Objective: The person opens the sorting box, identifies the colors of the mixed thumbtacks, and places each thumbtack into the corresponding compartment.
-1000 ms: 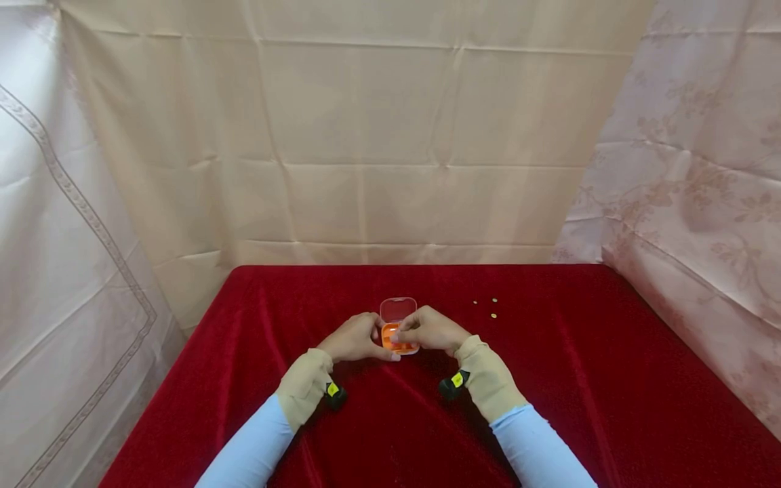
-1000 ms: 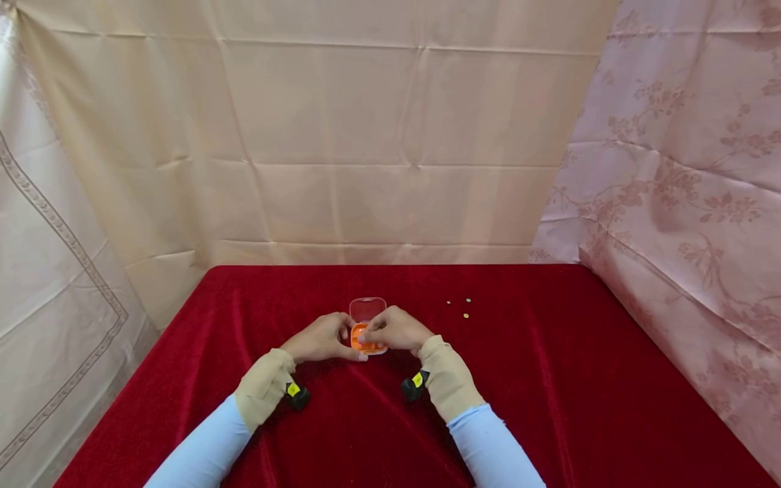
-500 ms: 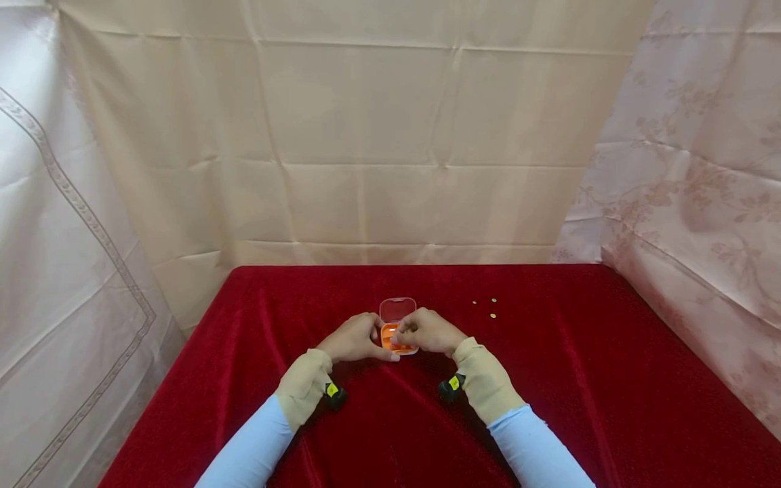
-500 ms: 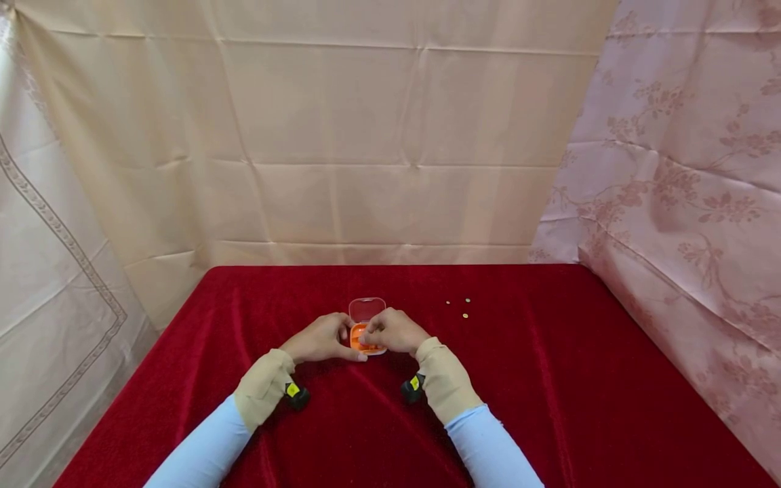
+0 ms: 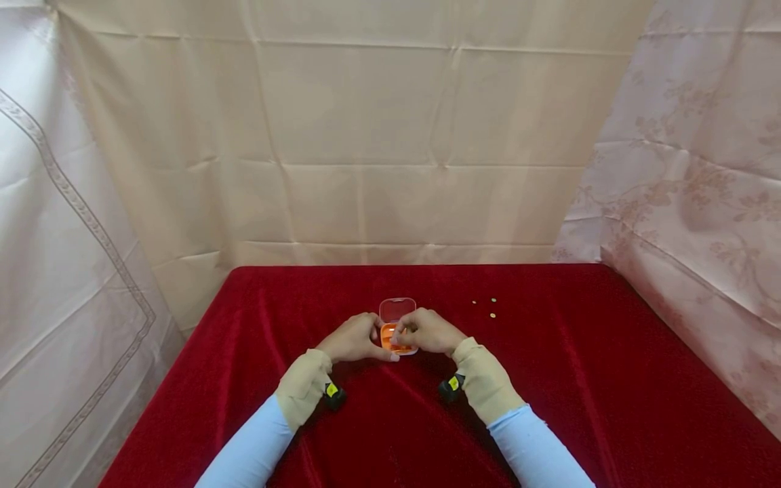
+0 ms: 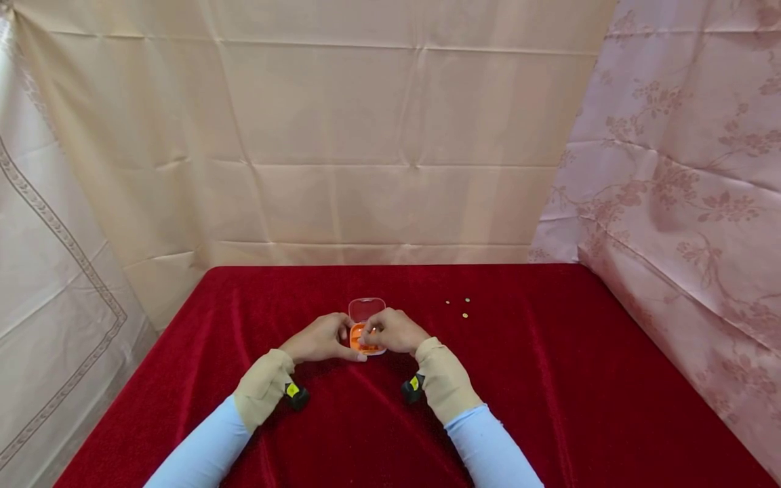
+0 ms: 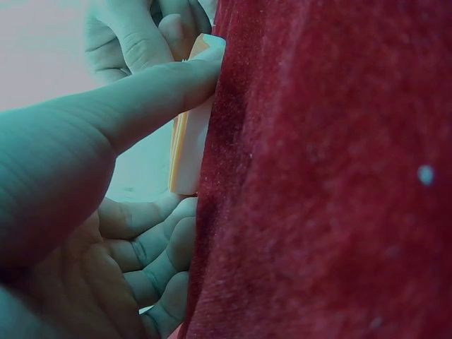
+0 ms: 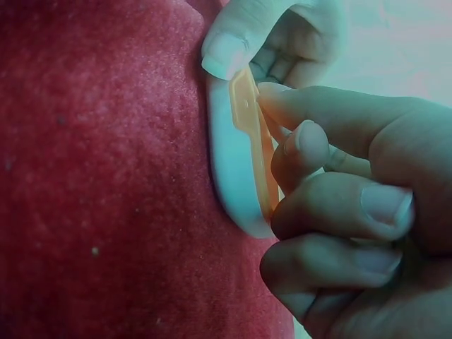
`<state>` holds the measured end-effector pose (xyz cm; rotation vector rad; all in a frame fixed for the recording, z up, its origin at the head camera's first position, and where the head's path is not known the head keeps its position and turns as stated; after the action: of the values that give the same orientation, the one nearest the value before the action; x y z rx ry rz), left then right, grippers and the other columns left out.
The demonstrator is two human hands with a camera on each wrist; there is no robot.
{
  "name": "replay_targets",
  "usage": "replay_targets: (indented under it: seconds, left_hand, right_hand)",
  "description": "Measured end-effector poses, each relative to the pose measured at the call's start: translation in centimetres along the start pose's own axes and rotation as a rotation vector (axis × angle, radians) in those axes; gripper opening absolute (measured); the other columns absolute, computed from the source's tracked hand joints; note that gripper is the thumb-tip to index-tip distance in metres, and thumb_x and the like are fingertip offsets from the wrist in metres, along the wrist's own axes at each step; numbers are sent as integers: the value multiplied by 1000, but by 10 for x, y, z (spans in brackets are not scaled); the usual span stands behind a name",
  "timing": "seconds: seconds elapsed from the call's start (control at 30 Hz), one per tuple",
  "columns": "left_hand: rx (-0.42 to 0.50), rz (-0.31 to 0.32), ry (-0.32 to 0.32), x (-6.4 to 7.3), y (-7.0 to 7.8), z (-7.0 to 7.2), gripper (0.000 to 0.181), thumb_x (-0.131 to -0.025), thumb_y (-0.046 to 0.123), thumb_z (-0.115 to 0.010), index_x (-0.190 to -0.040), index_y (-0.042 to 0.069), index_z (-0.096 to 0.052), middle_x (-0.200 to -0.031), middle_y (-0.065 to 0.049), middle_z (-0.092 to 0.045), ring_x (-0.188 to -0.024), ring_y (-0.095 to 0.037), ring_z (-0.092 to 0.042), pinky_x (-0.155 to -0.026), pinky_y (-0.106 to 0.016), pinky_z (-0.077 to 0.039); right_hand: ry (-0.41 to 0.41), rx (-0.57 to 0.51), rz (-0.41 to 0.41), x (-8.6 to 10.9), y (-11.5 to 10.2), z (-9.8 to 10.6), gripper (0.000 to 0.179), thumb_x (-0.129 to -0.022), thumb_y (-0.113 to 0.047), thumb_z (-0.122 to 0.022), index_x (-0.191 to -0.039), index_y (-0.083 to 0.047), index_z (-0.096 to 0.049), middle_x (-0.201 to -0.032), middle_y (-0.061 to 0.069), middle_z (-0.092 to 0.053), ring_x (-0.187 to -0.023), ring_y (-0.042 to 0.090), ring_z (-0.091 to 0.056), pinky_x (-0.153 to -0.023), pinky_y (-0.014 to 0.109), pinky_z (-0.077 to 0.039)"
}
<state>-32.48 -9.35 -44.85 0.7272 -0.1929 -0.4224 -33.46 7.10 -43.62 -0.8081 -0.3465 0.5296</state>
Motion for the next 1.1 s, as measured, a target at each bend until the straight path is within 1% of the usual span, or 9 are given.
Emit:
replay_targets:
  seconds: [0.13,0.23,0.3,0.43,0.57,0.77,0.83,1.0,1.1]
  left_hand:
    - [-5,-3,2,0,0,0,53,-74,41,-94,-105,9,-65,-80,1,-60,-76,-12,-53,-69,-29,-46]
    - [-3,-3,1,0,1,0,55,-74,41,-93,-107,8,-65,-82,0,-60,-76,-13,-53,-68,-29,-46]
    - [-4,-2,-1,1,1,0,56,-74,41,-93,-108,7,-64,-84,-1,-60,-76,-13,-53,-68,-29,-46]
    - [-5,3,-2,2,2,1,58,-75,41,-93,-110,6,-64,-86,-2,-60,-77,-14,-53,-68,-29,-46]
    - [-1,14,-3,2,2,1,58,-75,41,-93,-110,7,-63,-85,-2,-59,-78,-14,-53,-69,-30,-46]
    - [10,1,0,0,1,0,57,-75,41,-93,-108,6,-63,-84,-2,-59,-75,-14,-52,-66,-29,-45]
    - [14,-3,1,1,1,0,58,-74,41,-93,-108,5,-63,-84,-2,-59,-74,-14,-52,-66,-29,-45]
    - [23,4,2,2,2,1,58,-74,42,-93,-109,6,-64,-83,-2,-60,-75,-14,-53,-67,-31,-45]
    - [29,2,2,2,2,1,59,-74,41,-93,-110,5,-63,-85,-3,-60,-76,-15,-53,-68,-31,-46]
  right_hand:
    - [11,-11,15,-1,2,1,8,-96,-8,-70,-92,-12,-76,-81,-4,-68,-69,9,-53,-62,25,-45]
    - [24,-33,14,-1,3,3,8,-95,-8,-69,-93,-12,-75,-76,-2,-66,-64,9,-53,-58,25,-43]
    - [27,-47,15,0,2,4,7,-95,-9,-69,-94,-13,-75,-74,-2,-65,-61,10,-51,-56,25,-42]
    - [22,-61,37,2,0,9,5,-97,-15,-71,-97,-14,-76,-78,-1,-66,-61,11,-50,-55,27,-41]
    - [14,-89,58,3,1,14,9,-98,-18,-70,-99,-13,-77,-82,0,-67,-60,12,-47,-55,27,-41]
    - [21,-124,31,6,6,23,15,-99,-24,-71,-100,-10,-76,-77,-1,-61,-59,11,-47,-54,26,-39]
    - [26,-135,22,7,8,26,15,-100,-22,-69,-101,-8,-75,-79,2,-63,-60,12,-47,-54,26,-40]
    - [40,-154,12,9,13,34,17,-100,-20,-68,-105,-5,-75,-84,15,-66,-60,13,-48,-52,26,-40]
    - [52,-153,2,8,16,38,19,-100,-24,-70,-105,-7,-76,-84,16,-66,-59,13,-48,-51,26,-39]
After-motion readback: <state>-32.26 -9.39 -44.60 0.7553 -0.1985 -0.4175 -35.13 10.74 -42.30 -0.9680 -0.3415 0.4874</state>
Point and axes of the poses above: each hand's wrist, its own x-axis away from the middle knuckle, its own z-axis out of the back of the hand, y = z × x, the point moved 5 cm from there along -x, towards the middle knuckle
